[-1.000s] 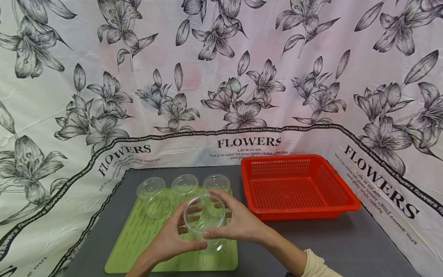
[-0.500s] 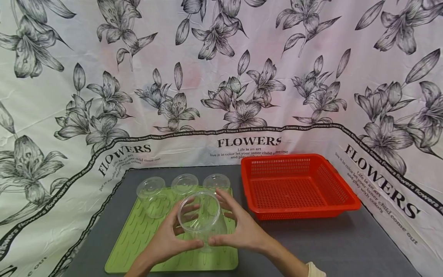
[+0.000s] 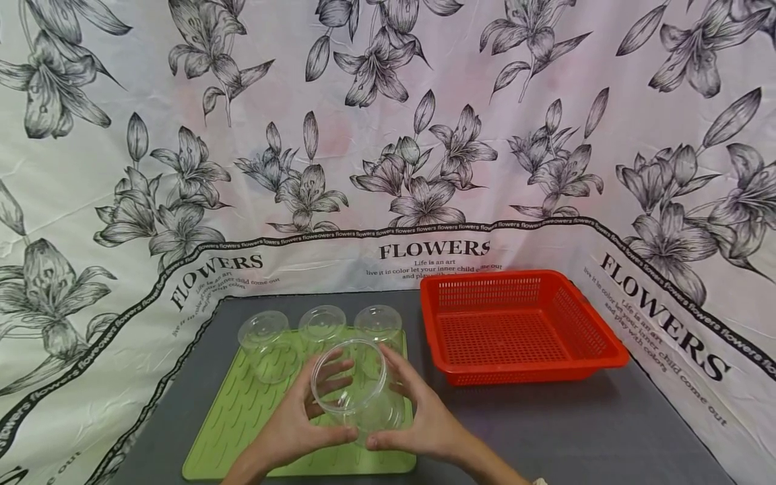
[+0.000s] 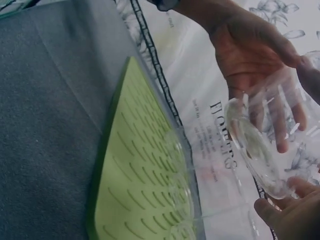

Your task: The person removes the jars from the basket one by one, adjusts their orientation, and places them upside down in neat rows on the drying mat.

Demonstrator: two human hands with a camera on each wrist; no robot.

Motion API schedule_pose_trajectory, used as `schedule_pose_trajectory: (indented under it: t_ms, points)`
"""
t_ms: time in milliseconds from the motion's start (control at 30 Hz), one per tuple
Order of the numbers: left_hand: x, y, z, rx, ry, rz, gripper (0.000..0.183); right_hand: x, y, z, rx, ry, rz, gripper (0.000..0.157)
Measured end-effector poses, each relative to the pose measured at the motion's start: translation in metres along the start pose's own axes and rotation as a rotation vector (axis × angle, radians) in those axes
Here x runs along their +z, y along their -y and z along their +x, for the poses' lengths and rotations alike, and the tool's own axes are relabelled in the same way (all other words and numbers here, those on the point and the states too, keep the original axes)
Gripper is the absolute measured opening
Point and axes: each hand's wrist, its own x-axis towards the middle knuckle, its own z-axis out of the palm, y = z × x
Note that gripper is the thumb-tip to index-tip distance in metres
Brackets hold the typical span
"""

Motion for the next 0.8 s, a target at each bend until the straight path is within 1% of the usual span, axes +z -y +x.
schedule_pose_trajectory:
  t_ms: [167, 333, 467, 600, 700, 800]
  points:
    - [0.0016, -0.0007, -0.0005, -0.004, 0.007, -0.01, 0.097, 0.0043, -0.0023, -0.0018, 0.003, -0.026, -0.014, 0.108]
    - [0.0026, -0.0009, -0.0016, -0.024, 0.022, -0.035, 0.097, 0.0073, -0.0053, -0.0044, 0.004, -0.027, 0.0, 0.103]
    - [0.0025, 0.0003, -0.0023, -0.033, 0.044, -0.066, 0.099, 0.0094, -0.0075, -0.0057, -0.017, -0.031, 0.038, 0.1]
    - [0.0027, 0.0022, -0.0027, -0.022, 0.055, -0.085, 0.099, 0.0101, -0.0099, -0.006, -0.053, -0.043, 0.054, 0.098]
    - [0.0018, 0.0017, -0.0029, 0.001, 0.06, -0.068, 0.102, 0.0089, -0.0099, -0.0059, -0.067, -0.046, 0.057, 0.098]
    - [-0.0021, -0.0004, -0.0037, 0.004, 0.07, -0.037, 0.107, 0.0075, -0.0087, -0.0064, -0.063, -0.05, 0.045, 0.098]
